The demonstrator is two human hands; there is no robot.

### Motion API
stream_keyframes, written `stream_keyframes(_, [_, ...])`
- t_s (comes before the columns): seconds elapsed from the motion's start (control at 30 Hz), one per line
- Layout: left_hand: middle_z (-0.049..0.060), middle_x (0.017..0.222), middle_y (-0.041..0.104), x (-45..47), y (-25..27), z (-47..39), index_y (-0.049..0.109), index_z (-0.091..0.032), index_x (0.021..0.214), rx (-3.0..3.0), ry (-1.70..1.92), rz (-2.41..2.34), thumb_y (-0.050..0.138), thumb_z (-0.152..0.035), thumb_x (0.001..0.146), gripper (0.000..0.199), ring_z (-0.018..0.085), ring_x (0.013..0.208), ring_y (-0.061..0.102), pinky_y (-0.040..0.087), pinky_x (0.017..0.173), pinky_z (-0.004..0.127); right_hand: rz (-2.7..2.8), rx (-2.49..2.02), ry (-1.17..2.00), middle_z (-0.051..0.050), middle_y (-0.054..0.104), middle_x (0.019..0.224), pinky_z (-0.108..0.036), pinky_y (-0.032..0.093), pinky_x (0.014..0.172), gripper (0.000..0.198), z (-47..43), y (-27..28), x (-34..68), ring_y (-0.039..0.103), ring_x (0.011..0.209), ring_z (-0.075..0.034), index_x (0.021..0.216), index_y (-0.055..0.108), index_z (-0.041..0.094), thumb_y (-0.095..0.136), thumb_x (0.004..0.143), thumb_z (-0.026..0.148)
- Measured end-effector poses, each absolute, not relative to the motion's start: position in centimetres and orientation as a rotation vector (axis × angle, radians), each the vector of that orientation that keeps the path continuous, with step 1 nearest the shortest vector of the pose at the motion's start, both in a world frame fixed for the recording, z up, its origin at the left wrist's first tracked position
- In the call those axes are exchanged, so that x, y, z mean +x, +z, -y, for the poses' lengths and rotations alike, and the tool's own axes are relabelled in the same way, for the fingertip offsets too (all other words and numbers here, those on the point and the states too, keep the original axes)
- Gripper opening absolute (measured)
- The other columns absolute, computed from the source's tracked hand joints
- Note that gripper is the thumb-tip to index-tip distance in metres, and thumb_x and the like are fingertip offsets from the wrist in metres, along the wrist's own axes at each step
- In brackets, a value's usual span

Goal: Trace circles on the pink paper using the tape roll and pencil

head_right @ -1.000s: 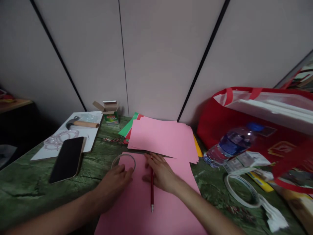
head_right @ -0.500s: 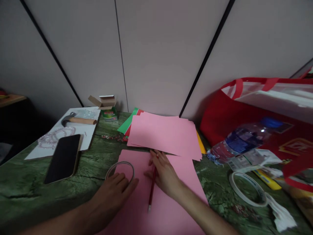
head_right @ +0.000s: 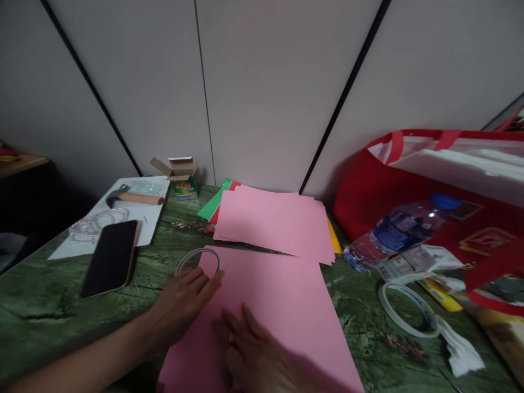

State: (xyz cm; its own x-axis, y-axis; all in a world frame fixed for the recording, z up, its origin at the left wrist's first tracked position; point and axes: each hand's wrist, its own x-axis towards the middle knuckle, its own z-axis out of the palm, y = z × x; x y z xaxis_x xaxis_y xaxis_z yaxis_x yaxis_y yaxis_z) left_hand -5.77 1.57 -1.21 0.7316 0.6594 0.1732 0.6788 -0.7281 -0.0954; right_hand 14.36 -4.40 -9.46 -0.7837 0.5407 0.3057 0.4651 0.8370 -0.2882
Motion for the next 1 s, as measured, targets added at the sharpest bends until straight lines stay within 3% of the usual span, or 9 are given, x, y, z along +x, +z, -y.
stream_keyframes(0.2, [0.011, 0.082, 0.061, -6.3, -1.7, -2.7, 0.043, -0.006, 0.123, -2.701, -0.258, 1.033, 0.045, -0.003, 0.077, 0.047, 0.023, 0.074, 0.054, 0.044, 0.066, 0.036, 2.516, -0.790, 0.467, -0.002, 0.051, 0.136, -0.047, 0.033, 0.109, 0.008, 2.8, -6.4, 14.8, 0.036, 0.133, -0.023, 0.089, 0.062, 0.025, 0.061, 0.082, 0.022])
stream_keyframes(0.27, [0.010, 0.081, 0.061, -6.1, -2.0, -2.6, 0.043, -0.006, 0.122, -2.716, -0.288, 0.995, 0.045, -0.003, 0.078, 0.044, 0.023, 0.073, 0.054, 0.044, 0.065, 0.036, 2.434, -0.914, 0.555, -0.008, 0.053, 0.132, -0.046, 0.040, 0.104, 0.025, 0.6, -4.6, 15.9, 0.043, 0.127, -0.025, 0.108, 0.059, 0.023, 0.060, 0.082, 0.027])
stream_keyframes(0.33, [0.010, 0.080, 0.061, -5.7, -2.3, -2.2, 0.044, -0.006, 0.121, -2.748, -0.298, 0.923, 0.044, -0.004, 0.081, 0.040, 0.022, 0.072, 0.054, 0.044, 0.064, 0.035, 2.274, -1.056, 0.538, -0.011, 0.063, 0.115, -0.040, 0.050, 0.091, 0.036, -2.2, -3.6, 17.2, 0.058, 0.110, -0.022, 0.121, 0.050, 0.021, 0.054, 0.086, 0.024])
stream_keyframes(0.5, [0.008, 0.079, 0.060, -4.6, -3.6, -1.5, 0.045, -0.006, 0.118, -2.841, -0.263, 0.784, 0.046, -0.009, 0.085, 0.033, 0.021, 0.074, 0.053, 0.043, 0.066, 0.036, 2.248, -1.138, 0.408, -0.008, 0.063, 0.097, -0.041, 0.050, 0.081, 0.008, -7.3, -5.0, 19.0, 0.058, 0.099, -0.023, 0.088, 0.054, 0.022, 0.050, 0.085, 0.016])
stream_keyframes(0.67, [0.006, 0.081, 0.058, -4.0, -4.0, -2.2, 0.056, -0.013, 0.101, -2.924, -0.328, 0.977, 0.059, -0.030, 0.085, 0.023, 0.021, 0.080, 0.053, 0.043, 0.074, 0.037, 2.249, -1.164, 0.327, -0.008, 0.061, 0.097, -0.039, 0.047, 0.077, 0.012, -7.5, -6.6, 18.9, 0.056, 0.087, -0.022, 0.089, 0.051, 0.022, 0.049, 0.084, 0.011])
stream_keyframes(0.77, [0.007, 0.097, 0.057, -4.4, -3.6, -2.7, 0.057, -0.018, 0.103, -2.956, -0.407, 1.289, 0.076, -0.045, 0.065, 0.050, 0.027, 0.098, 0.050, 0.041, 0.085, 0.044, 2.201, -1.157, 0.345, -0.008, 0.060, 0.098, -0.038, 0.046, 0.077, 0.012, -7.1, -7.0, 18.9, 0.054, 0.088, -0.022, 0.089, 0.051, 0.022, 0.048, 0.085, 0.012])
stream_keyframes(0.87, [0.011, 0.121, 0.047, -6.0, -3.7, -3.4, 0.043, -0.024, 0.128, -2.954, -0.573, 1.628, 0.086, -0.046, 0.043, 0.098, 0.033, 0.114, 0.040, 0.037, 0.093, 0.051, 2.173, -1.142, 0.384, -0.008, 0.060, 0.100, -0.038, 0.046, 0.078, 0.010, -7.0, -7.2, 19.0, 0.054, 0.091, -0.022, 0.091, 0.051, 0.022, 0.048, 0.086, 0.014])
stream_keyframes(0.93, [0.012, 0.128, 0.041, -7.2, -4.1, -4.0, 0.029, -0.025, 0.138, -2.993, -0.695, 1.734, 0.087, -0.044, 0.040, 0.115, 0.033, 0.118, 0.038, 0.036, 0.097, 0.050, 2.174, -1.134, 0.395, -0.007, 0.060, 0.100, -0.038, 0.046, 0.079, 0.010, -7.0, -7.4, 19.1, 0.054, 0.092, -0.022, 0.091, 0.051, 0.023, 0.048, 0.086, 0.015])
stream_keyframes(1.0, [0.012, 0.131, 0.039, -8.2, -4.6, -4.3, 0.023, -0.024, 0.141, -3.024, -0.791, 1.789, 0.086, -0.040, 0.044, 0.117, 0.032, 0.119, 0.037, 0.035, 0.099, 0.050, 2.178, -1.121, 0.395, -0.007, 0.060, 0.101, -0.039, 0.046, 0.080, 0.010, -7.0, -7.5, 19.2, 0.054, 0.093, -0.022, 0.092, 0.051, 0.023, 0.047, 0.087, 0.015])
